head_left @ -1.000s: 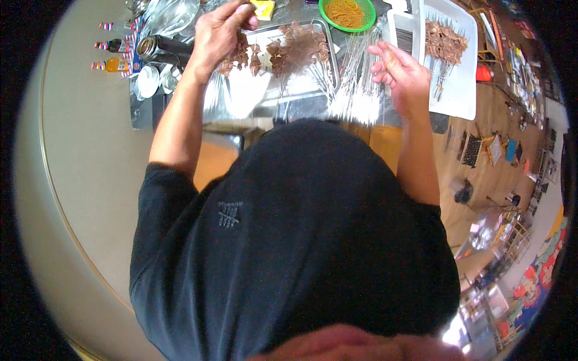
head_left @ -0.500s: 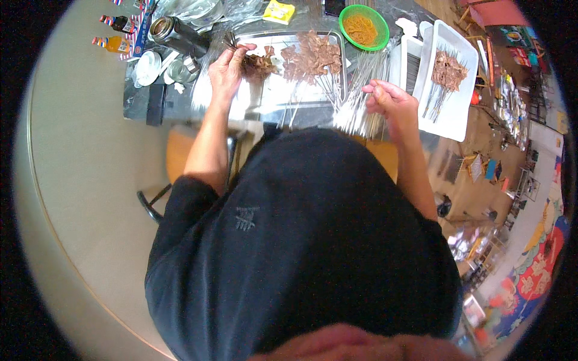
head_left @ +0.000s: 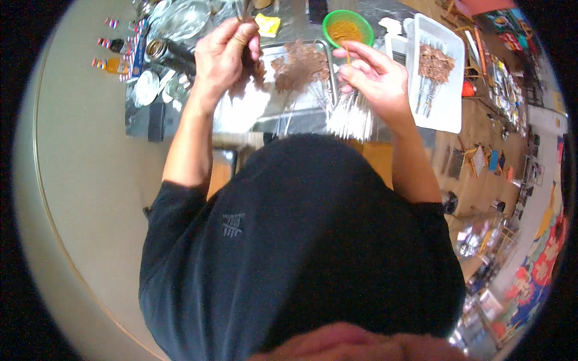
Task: The person repeatedly picks up small brown pieces from a tray and threads them onto metal skewers. They place the completed skewers into a white container. The process is repetitive and continues throughout the clip.
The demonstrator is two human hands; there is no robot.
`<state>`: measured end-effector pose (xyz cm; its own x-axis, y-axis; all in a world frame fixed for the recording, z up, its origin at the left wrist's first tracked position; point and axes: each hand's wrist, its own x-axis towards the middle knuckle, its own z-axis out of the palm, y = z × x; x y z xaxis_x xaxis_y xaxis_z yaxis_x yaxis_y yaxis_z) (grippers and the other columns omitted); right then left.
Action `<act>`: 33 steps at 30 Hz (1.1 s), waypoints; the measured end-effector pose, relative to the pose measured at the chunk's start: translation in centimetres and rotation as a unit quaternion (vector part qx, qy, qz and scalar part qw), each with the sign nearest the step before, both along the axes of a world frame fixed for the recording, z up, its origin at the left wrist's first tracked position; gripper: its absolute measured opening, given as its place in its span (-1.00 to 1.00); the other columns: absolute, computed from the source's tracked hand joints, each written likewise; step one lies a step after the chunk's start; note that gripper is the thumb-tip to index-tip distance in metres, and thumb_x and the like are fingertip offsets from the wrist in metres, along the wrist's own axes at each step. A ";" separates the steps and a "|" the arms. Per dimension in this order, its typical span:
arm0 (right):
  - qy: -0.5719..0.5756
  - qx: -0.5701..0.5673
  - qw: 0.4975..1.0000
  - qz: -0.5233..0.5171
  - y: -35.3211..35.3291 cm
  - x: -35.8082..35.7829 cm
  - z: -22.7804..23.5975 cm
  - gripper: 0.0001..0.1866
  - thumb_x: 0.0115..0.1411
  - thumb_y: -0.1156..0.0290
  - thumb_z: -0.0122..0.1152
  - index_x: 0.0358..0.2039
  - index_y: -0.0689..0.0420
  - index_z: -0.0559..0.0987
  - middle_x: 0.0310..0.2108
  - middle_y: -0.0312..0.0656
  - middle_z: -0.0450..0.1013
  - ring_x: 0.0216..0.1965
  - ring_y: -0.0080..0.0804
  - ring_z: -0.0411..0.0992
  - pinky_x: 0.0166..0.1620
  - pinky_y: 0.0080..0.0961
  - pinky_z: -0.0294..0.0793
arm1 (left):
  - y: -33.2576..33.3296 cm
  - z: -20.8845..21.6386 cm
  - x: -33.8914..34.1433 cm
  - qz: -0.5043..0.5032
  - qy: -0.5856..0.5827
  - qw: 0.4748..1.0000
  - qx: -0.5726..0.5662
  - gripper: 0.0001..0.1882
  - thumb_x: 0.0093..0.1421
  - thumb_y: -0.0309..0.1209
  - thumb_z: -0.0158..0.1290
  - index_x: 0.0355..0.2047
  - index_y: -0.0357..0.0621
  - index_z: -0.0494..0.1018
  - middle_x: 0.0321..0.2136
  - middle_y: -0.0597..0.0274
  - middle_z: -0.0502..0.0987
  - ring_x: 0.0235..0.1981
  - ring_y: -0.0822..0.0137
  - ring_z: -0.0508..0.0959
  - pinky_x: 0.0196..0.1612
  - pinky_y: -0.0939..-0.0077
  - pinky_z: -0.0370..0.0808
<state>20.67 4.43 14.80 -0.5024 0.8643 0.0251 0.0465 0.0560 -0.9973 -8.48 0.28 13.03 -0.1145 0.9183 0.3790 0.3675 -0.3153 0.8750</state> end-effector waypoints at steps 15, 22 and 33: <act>-0.123 0.185 0.975 -0.013 2.9 2.4 -1.1 -0.55 0.15 0.44 0.46 0.03 0.29 0.57 -0.11 -0.19 0.57 -0.22 -0.49 0.57 -0.20 -0.54 0.63 | 2.7 0.5 8.6 -0.207 0.199 0.957 -0.051 -0.80 0.35 -0.35 0.09 -0.15 -0.22 0.52 -0.45 0.00 0.59 -0.41 0.07 0.63 -0.32 0.28 0.55; 0.010 0.059 0.998 -0.026 -1.3 3.5 -7.5 -0.83 0.31 0.49 0.25 -0.18 0.33 0.63 -0.38 -0.26 0.56 -0.47 -0.59 0.52 -0.42 -0.64 0.54 | 4.9 0.5 9.2 -0.178 -0.046 0.939 -0.290 -0.73 0.43 -0.25 0.03 -0.22 -0.16 0.62 -0.41 0.39 0.62 -0.52 0.61 0.37 -0.43 0.65 0.32; 0.115 -0.319 0.929 -0.147 4.1 6.8 -10.3 -0.87 0.19 0.49 0.30 -0.34 0.30 0.61 -0.58 -0.34 0.39 -0.70 -0.68 0.21 -0.65 -0.68 0.11 | 3.1 -1.3 10.9 -0.215 0.325 0.911 -0.137 -0.73 0.29 -0.34 0.04 -0.09 -0.10 0.62 -0.46 -0.06 0.63 -0.44 0.07 0.64 -0.33 0.17 0.56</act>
<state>27.47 8.50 4.46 -0.2874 0.8390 -0.4620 -0.2530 -0.5317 -0.8083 2.42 3.36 11.76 0.4442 0.8959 -0.0104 0.7298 -0.3550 0.5842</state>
